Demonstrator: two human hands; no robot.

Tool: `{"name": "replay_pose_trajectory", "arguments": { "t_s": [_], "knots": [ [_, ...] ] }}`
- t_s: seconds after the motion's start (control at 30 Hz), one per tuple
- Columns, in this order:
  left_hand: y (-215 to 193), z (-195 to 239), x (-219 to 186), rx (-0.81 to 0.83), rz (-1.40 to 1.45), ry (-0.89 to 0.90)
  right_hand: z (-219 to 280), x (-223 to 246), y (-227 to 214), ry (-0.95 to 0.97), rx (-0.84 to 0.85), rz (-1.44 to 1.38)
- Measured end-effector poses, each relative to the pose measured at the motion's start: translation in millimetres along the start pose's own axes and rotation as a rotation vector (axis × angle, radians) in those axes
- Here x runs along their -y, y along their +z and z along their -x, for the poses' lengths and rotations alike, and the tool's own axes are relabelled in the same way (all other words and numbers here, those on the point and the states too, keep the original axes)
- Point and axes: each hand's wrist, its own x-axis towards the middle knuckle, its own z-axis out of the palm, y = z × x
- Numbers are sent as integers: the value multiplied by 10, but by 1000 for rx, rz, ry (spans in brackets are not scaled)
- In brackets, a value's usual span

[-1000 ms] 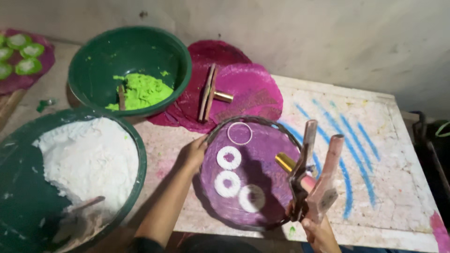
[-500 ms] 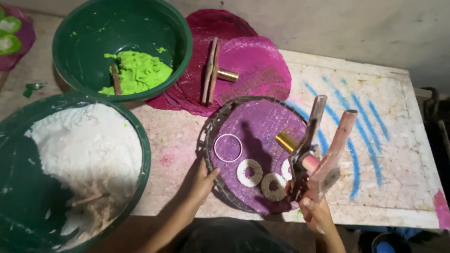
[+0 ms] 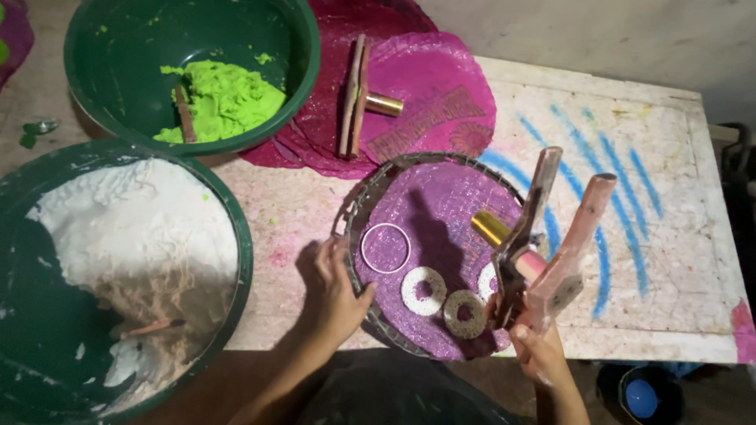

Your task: The person makes traditional cakes by hand and with molds, alternating between filling small molds with green dough and pressing a larger mold into white flour.

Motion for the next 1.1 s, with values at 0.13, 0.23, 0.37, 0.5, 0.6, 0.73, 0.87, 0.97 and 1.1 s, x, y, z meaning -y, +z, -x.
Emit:
{"name": "replay_pose_trajectory", "arguments": {
  "t_s": [0.13, 0.23, 0.37, 0.5, 0.6, 0.73, 0.87, 0.97, 1.1],
  "knots": [
    [-39, -143, -179, 179, -114, 142, 41, 37, 66, 4, 8, 16],
    [48, -192, -193, 145, -147, 192, 16, 49, 97, 18, -1, 50],
    [137, -74, -189, 112, -140, 220, 46, 15, 65, 36, 29, 103],
    [93, -101, -240, 137, -63, 174, -15, -10, -4, 120, 111, 218],
    [8, -487, -249, 188, 612, -68, -170, 72, 16, 234, 358, 190],
    [-134, -998, -260, 560, 2024, -141, -409, 354, 238, 690, 585, 203],
    [-36, -1169, -343, 611, 2301, 118, -733, 797, 472, 917, 705, 362],
    [94, -1209, -275, 376, 2319, 33, -1024, 1052, 609, 777, 721, 614],
    [166, -1373, -34, 264, 2417, 80, -1266, 1184, 925, 736, 552, 1159]
  ]
}}
